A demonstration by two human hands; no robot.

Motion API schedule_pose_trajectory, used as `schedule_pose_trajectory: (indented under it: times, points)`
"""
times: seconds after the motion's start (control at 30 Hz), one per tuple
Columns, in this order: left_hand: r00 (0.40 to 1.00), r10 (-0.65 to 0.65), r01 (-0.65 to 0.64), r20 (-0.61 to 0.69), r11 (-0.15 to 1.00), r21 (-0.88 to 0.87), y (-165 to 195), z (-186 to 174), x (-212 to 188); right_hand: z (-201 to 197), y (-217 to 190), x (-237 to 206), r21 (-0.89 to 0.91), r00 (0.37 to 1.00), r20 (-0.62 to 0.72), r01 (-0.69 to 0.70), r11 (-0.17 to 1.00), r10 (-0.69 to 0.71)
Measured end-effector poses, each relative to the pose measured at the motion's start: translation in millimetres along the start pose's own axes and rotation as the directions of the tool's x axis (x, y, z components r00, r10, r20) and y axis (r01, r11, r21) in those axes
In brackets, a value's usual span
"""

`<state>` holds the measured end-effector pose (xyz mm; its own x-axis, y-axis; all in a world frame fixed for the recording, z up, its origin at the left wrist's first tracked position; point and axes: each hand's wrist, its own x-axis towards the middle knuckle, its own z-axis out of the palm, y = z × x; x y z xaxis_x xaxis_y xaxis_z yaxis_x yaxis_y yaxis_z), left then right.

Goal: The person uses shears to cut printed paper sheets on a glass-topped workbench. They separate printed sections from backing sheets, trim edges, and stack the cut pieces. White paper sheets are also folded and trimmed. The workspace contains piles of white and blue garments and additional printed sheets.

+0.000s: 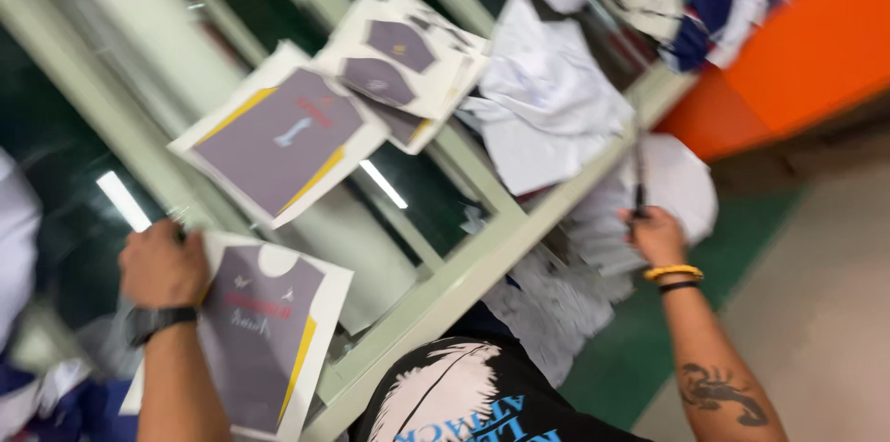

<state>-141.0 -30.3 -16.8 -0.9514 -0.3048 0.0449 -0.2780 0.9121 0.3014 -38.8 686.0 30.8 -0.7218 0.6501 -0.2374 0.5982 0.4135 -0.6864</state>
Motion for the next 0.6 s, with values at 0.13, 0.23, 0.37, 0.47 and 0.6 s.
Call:
schedule_pose_trajectory:
  times: [0.13,0.23,0.37,0.47,0.6]
  points:
    - [0.996,-0.085,0.085,0.011,0.996,0.021,5,-7,-1,-7,-36,94,-0.588,0.931,-0.010,0.290,0.755,-0.365]
    - [0.991,-0.136,0.135,0.017,0.990,0.039,10,-11,-6,6,-51,149,-0.684,0.848,0.088,0.433,0.587,-0.523]
    - [0.958,-0.261,0.255,0.117,0.965,0.069,21,-19,0,16,-57,200,-0.709,0.883,0.045,0.357,0.608,-0.466]
    - [0.933,-0.309,0.290,0.184,0.949,0.122,28,-28,8,21,-54,218,-0.754,0.832,0.037,0.386,0.531,-0.553]
    - [0.946,-0.285,0.274,0.155,0.958,0.084,25,-36,7,44,-53,234,-0.697,0.864,0.035,0.381,0.607,-0.502]
